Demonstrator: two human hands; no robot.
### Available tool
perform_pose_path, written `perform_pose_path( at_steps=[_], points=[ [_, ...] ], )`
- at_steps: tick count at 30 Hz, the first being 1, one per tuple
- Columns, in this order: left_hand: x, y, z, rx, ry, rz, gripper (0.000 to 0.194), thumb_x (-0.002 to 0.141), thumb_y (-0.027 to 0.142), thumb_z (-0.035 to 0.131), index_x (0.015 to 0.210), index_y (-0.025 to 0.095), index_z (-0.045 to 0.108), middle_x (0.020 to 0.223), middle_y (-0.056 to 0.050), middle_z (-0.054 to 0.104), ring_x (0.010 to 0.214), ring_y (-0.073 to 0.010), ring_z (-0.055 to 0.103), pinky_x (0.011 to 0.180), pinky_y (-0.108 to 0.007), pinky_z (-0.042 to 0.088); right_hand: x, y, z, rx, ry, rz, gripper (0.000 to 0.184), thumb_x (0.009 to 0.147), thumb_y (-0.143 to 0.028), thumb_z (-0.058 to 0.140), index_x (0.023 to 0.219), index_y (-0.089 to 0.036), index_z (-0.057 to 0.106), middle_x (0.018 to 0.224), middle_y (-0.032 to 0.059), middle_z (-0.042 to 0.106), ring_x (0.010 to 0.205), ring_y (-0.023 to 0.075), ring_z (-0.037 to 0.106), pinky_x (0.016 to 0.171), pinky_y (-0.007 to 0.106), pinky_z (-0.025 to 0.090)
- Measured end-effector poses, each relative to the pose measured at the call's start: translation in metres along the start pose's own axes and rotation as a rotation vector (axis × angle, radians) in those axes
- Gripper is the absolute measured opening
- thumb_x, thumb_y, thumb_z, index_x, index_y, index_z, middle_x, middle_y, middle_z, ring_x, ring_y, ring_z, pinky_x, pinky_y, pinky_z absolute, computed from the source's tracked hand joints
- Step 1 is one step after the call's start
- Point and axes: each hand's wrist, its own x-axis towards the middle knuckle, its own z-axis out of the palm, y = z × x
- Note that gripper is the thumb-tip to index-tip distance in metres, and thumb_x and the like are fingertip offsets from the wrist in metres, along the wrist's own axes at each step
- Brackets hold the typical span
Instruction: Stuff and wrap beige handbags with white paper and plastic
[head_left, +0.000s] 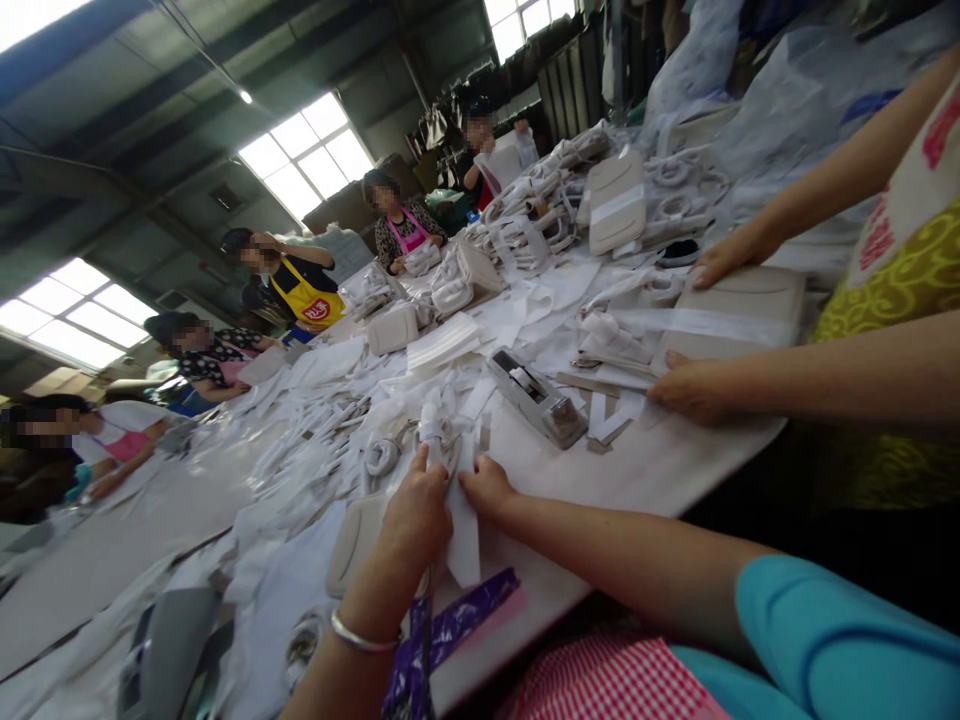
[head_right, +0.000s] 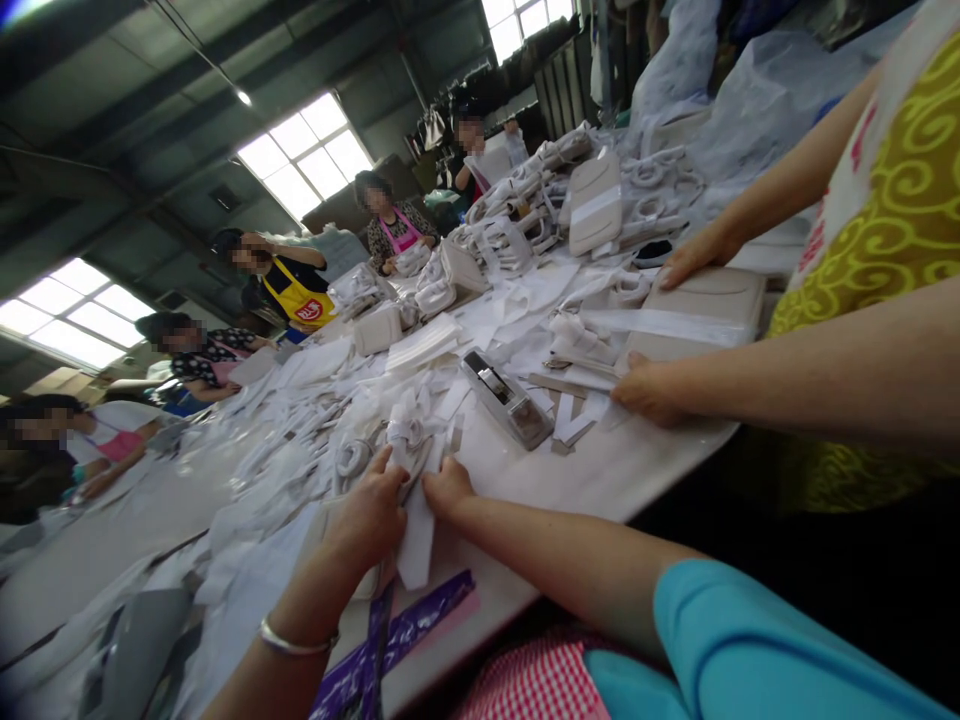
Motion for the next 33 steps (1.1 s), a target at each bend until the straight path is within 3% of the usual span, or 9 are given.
perform_pose_path(
  at_steps=[3, 6, 10, 17, 23, 28, 31, 33],
  points=[
    [0.001, -0.005, -0.001, -0.021, 0.009, -0.008, 0.037, 0.075, -0.004, 0.051, 0.105, 0.012, 0.067, 0.162, -0.024, 0.031, 0.134, -0.0289, 0.056, 0.108, -0.038, 0.049, -0.019, 0.002, -0.011, 0.091, -0.207, 0.033, 0.015, 0.088, -0.031, 0.060, 0.096, -0.019, 0.058, 0.083, 0.0032, 0.069, 0.068, 0.0170, 0.065, 0.056, 0.025, 0.049],
    [0.002, -0.006, -0.002, -0.024, 0.002, -0.010, 0.038, 0.075, -0.003, 0.054, 0.107, 0.012, 0.067, 0.162, -0.024, 0.030, 0.134, -0.0302, 0.055, 0.108, -0.038, 0.049, -0.035, 0.003, -0.022, 0.136, -0.390, 0.080, 0.014, 0.089, -0.032, 0.056, 0.083, -0.019, 0.058, 0.059, -0.0023, 0.060, 0.044, 0.0126, 0.052, 0.040, 0.022, 0.037],
    [0.004, -0.005, -0.002, -0.019, 0.000, 0.004, 0.041, 0.072, -0.006, 0.052, 0.106, 0.011, 0.067, 0.161, -0.027, 0.031, 0.135, -0.0322, 0.054, 0.108, -0.039, 0.050, -0.038, 0.003, -0.022, 0.142, -0.437, 0.105, 0.013, 0.080, -0.017, 0.056, 0.068, -0.021, 0.051, 0.040, -0.0073, 0.043, 0.032, 0.0101, 0.036, 0.033, 0.021, 0.023],
    [0.004, -0.006, 0.001, -0.008, -0.007, 0.018, 0.041, 0.072, -0.005, 0.051, 0.106, 0.011, 0.067, 0.159, -0.028, 0.032, 0.142, -0.0342, 0.047, 0.111, -0.039, 0.047, -0.016, 0.000, 0.009, 0.079, -0.298, 0.069, 0.019, 0.074, -0.012, 0.056, 0.059, -0.022, 0.050, 0.032, -0.0047, 0.043, 0.030, 0.0140, 0.039, 0.033, 0.023, 0.025],
    [0.006, -0.004, 0.005, -0.027, 0.004, -0.001, 0.038, 0.073, -0.006, 0.049, 0.101, 0.012, 0.068, 0.160, -0.026, 0.033, 0.142, -0.0318, 0.047, 0.110, -0.038, 0.047, -0.007, 0.006, 0.020, 0.087, -0.229, -0.002, 0.028, 0.077, -0.012, 0.063, 0.054, -0.019, 0.049, 0.037, -0.0072, 0.040, 0.040, 0.0093, 0.044, 0.042, 0.020, 0.028],
    [0.005, -0.006, 0.004, -0.033, 0.005, 0.019, 0.040, 0.071, -0.001, 0.056, 0.108, 0.011, 0.067, 0.158, -0.026, 0.036, 0.135, -0.0336, 0.054, 0.110, -0.041, 0.048, -0.014, 0.016, 0.013, 0.215, -0.372, 0.027, 0.017, 0.084, -0.019, 0.055, 0.068, -0.021, 0.050, 0.041, -0.0073, 0.044, 0.037, 0.0116, 0.043, 0.042, 0.022, 0.034],
    [0.002, -0.013, 0.007, -0.042, 0.029, 0.053, 0.044, 0.071, 0.002, 0.059, 0.113, 0.011, 0.066, 0.156, -0.025, 0.040, 0.134, -0.0333, 0.055, 0.110, -0.041, 0.049, -0.023, 0.015, 0.001, 0.341, -0.516, 0.038, 0.006, 0.080, -0.020, 0.057, 0.077, -0.020, 0.052, 0.054, -0.0065, 0.052, 0.046, 0.0113, 0.051, 0.049, 0.024, 0.045],
    [-0.001, -0.019, 0.007, -0.040, 0.042, 0.072, 0.049, 0.071, 0.003, 0.060, 0.118, 0.011, 0.065, 0.153, -0.023, 0.046, 0.135, -0.0320, 0.054, 0.111, -0.041, 0.047, -0.028, 0.015, -0.007, 0.403, -0.629, 0.032, 0.011, 0.072, -0.019, 0.062, 0.083, -0.018, 0.057, 0.065, -0.0033, 0.060, 0.057, 0.0127, 0.060, 0.059, 0.026, 0.052]
  ],
)
